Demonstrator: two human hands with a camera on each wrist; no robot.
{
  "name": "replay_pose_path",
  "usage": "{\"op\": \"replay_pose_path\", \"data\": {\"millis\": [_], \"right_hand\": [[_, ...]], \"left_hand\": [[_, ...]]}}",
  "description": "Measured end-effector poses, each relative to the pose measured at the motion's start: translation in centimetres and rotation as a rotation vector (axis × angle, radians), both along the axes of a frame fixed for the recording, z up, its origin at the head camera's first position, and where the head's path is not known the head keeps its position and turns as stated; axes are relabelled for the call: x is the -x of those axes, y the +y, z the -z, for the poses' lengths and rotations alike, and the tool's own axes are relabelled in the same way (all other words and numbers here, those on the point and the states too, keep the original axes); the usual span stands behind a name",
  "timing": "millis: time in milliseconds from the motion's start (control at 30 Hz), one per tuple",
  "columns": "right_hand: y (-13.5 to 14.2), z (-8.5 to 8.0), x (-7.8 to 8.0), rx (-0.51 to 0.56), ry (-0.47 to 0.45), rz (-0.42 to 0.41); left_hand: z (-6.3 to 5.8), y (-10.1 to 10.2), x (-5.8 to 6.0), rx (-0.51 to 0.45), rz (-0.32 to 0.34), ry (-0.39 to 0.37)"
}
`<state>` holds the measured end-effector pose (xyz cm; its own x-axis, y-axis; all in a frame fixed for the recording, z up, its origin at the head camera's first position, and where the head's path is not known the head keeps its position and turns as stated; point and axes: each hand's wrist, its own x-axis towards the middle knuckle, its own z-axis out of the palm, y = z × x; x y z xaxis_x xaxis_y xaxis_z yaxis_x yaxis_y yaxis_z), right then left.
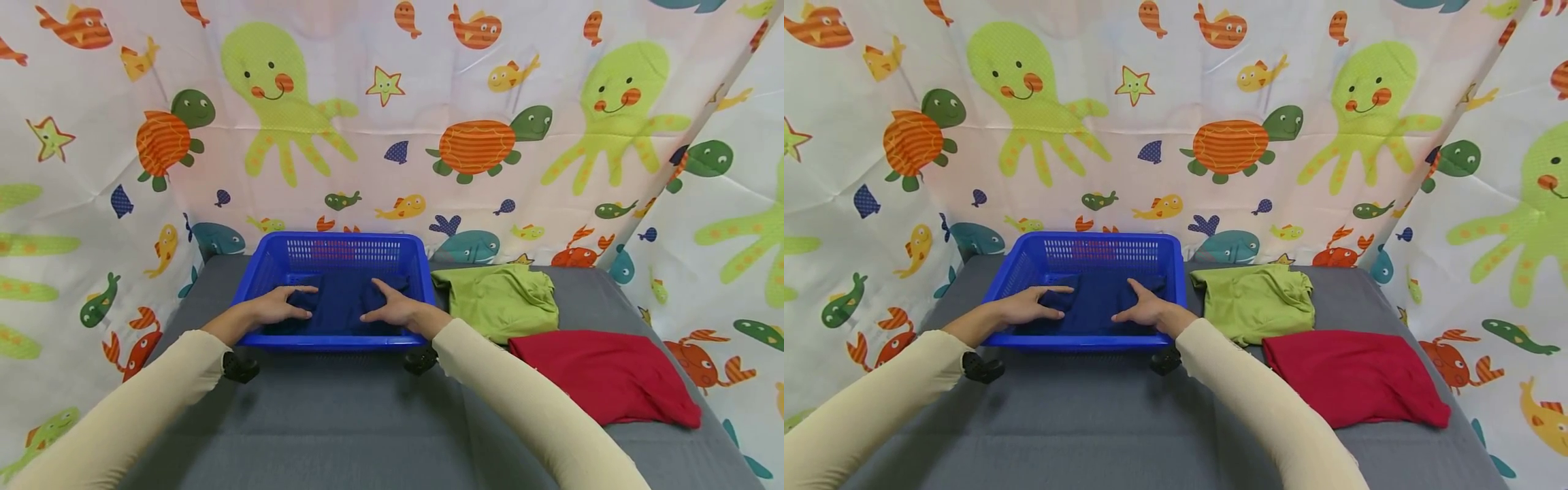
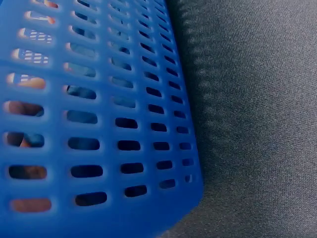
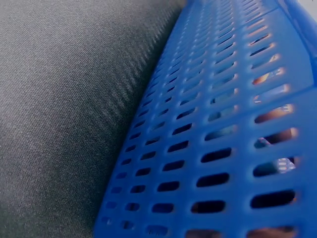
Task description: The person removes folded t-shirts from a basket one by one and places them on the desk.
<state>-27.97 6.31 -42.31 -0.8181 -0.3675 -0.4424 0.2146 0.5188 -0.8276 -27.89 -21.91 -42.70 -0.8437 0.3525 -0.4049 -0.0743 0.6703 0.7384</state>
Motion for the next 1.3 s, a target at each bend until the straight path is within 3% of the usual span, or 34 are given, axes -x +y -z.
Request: {"op": "replay_pose_path", "data": {"millis": [233,500,667,900,1067,1300], "right_hand": [[0.1,0.0,0.1,0.022,0.05,0.089],[0.7,-1.4,0.1,0.087,0.082,0.126],[1.3,-3.5,0.3,0.147,0.116,0.108],[3.1,-5.9,0.2,0.189,0.142,0.062],[4.0,-6.7,0.0,0.246,0.142,0.056],[5.6,-6.4,-0.8,0.285,0.109,0.006]], "left_hand": [[-0.1,0.1,-0.1,-0.017,-0.053,0.067],[-1.8,-0.1,-0.6,-0.038,-0.111,0.066],[-3.5,-0.6,-1.2,-0.047,-0.145,0.14],[-5.6,-0.8,-2.2,-0.14,-0.156,0.206],[-6.0,-0.8,-2.8,-0.22,-0.171,0.191],[-5.6,-0.2,-4.0,-0.224,-0.185,0.173]]}}
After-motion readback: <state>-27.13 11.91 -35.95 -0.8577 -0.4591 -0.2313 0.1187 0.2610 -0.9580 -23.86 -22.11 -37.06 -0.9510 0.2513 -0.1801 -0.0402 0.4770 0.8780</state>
